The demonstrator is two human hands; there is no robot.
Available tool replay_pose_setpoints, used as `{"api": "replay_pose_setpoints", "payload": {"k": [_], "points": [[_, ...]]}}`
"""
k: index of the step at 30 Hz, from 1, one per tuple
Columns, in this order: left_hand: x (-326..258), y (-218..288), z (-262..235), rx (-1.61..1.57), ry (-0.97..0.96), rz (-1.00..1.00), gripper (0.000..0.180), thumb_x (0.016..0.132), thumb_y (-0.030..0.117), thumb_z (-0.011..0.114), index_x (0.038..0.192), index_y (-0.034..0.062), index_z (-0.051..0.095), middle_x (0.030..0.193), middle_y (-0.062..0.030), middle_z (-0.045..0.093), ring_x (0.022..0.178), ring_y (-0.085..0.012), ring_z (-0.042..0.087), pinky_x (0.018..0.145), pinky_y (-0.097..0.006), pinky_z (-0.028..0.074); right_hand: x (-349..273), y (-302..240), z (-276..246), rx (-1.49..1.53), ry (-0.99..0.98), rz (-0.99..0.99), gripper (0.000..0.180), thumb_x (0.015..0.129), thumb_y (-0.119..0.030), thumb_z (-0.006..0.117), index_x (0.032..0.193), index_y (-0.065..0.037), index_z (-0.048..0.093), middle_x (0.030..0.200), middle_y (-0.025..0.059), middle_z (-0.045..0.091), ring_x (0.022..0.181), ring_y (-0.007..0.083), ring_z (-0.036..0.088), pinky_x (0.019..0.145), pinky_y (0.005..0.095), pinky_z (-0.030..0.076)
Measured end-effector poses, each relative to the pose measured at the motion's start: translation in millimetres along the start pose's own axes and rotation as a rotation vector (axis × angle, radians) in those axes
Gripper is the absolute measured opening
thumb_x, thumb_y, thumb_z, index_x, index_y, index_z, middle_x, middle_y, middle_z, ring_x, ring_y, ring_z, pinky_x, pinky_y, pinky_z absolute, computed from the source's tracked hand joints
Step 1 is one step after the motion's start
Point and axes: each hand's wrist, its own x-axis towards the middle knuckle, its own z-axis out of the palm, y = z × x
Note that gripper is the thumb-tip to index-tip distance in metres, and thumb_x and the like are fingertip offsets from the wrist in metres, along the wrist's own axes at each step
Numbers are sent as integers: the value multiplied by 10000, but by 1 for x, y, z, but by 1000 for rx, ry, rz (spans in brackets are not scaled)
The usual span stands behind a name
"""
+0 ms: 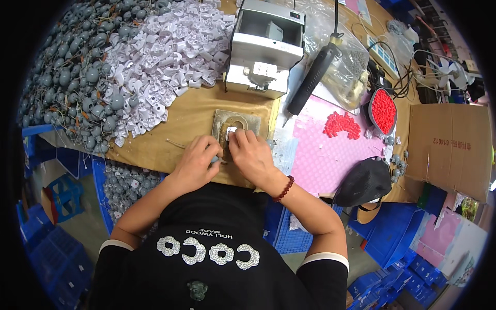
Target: Assemble small plastic toy components using a pneumatic tool at a factory workbench.
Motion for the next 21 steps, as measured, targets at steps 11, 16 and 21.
{"api": "replay_pose_setpoints", "payload": {"k": [11,16,21], "points": [[14,0,32,397,93,106,649,723,62,743,1350,81,578,1359,-148,543,1289,-325,489,1054,-499,387,-46,48,2,747,243,350,351,855,32,674,1200,-29,674,1164,148,664,1094,333,629,942,393,515],[19,-5,36,339,110,116,585,726,19,707,1299,71,602,1309,-155,563,1262,-335,526,1021,-456,432,-56,66,-17,639,21,231,327,839,-24,726,1148,-44,622,1186,166,652,1147,352,608,970,412,505],[18,-5,35,318,112,107,549,740,11,688,1282,69,619,1296,-148,572,1276,-337,532,996,-454,452,-52,60,-7,457,-65,251,325,810,-16,739,1104,-56,605,1133,168,622,1090,362,611,934,429,511]]}}
